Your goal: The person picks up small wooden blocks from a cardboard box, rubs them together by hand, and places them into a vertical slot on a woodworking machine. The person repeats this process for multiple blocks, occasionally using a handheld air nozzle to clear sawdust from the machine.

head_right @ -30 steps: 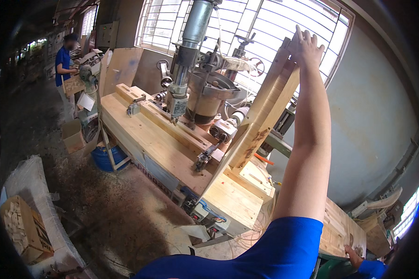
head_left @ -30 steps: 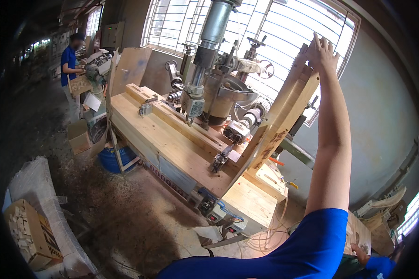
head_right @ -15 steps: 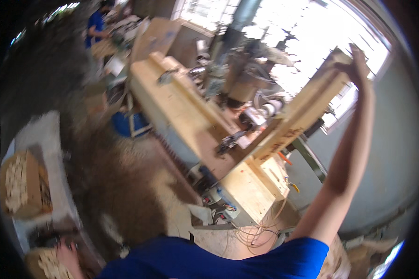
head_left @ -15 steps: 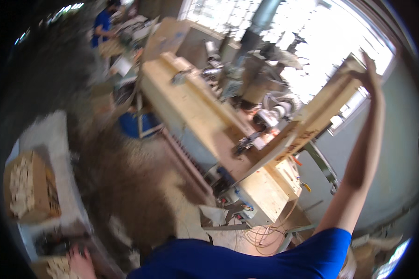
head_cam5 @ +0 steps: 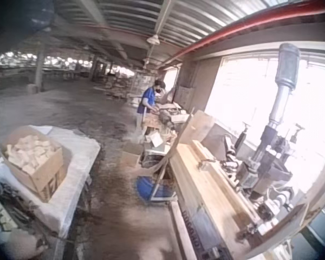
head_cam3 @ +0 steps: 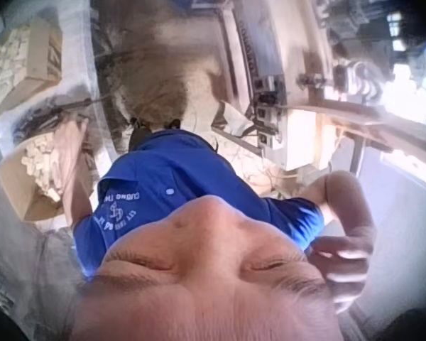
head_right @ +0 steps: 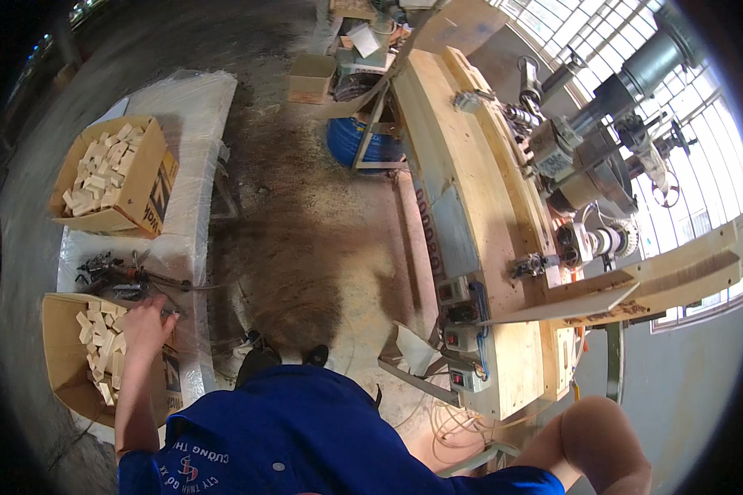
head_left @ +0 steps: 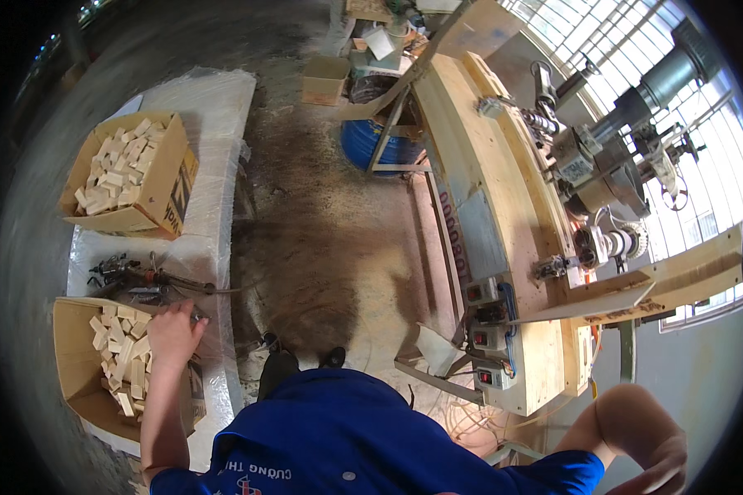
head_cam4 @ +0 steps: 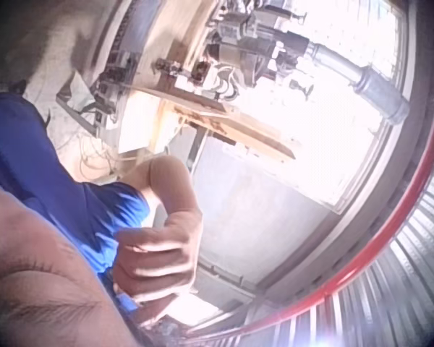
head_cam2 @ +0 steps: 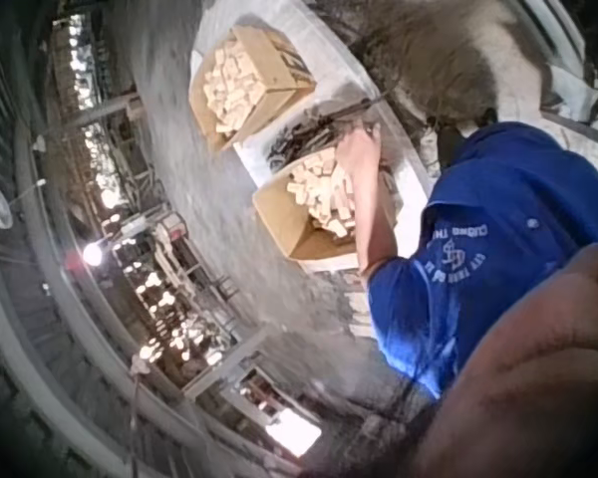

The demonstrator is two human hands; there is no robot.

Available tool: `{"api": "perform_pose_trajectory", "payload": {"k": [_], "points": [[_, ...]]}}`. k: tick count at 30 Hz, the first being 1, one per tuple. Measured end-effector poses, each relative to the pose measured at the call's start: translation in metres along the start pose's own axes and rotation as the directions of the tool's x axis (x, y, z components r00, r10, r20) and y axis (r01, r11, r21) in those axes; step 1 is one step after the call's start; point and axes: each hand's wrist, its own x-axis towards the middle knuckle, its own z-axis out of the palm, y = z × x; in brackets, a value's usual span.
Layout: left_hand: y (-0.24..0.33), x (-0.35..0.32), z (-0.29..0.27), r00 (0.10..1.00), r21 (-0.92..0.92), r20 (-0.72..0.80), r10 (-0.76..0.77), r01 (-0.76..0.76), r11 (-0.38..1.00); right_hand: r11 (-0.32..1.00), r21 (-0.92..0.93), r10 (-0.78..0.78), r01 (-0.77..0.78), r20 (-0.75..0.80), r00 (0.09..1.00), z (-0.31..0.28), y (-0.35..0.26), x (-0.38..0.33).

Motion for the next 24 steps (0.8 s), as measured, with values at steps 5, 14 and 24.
{"api": "perform_pose_trajectory", "payload": {"k": [5, 14, 24], "points": [[-0.046, -0.001, 0.001, 0.999, -0.056, -0.021, 0.03, -0.031, 0.998, 0.854, -0.498, 0.253, -0.152, 0.141, 0.957, 0.021, -0.01, 0.069], [-0.111, -0.025, 0.003, 0.997, -0.125, 0.003, 0.083, -0.082, 0.989, 0.949, -0.295, 0.085, -0.113, -0.103, 0.991, 0.088, -0.012, 0.15], [-0.138, -0.06, 0.012, 0.991, -0.169, -0.059, 0.119, -0.128, 0.977, 0.967, -0.036, -0.246, 0.251, -0.383, 0.89, 0.15, -0.035, 0.174]]}}
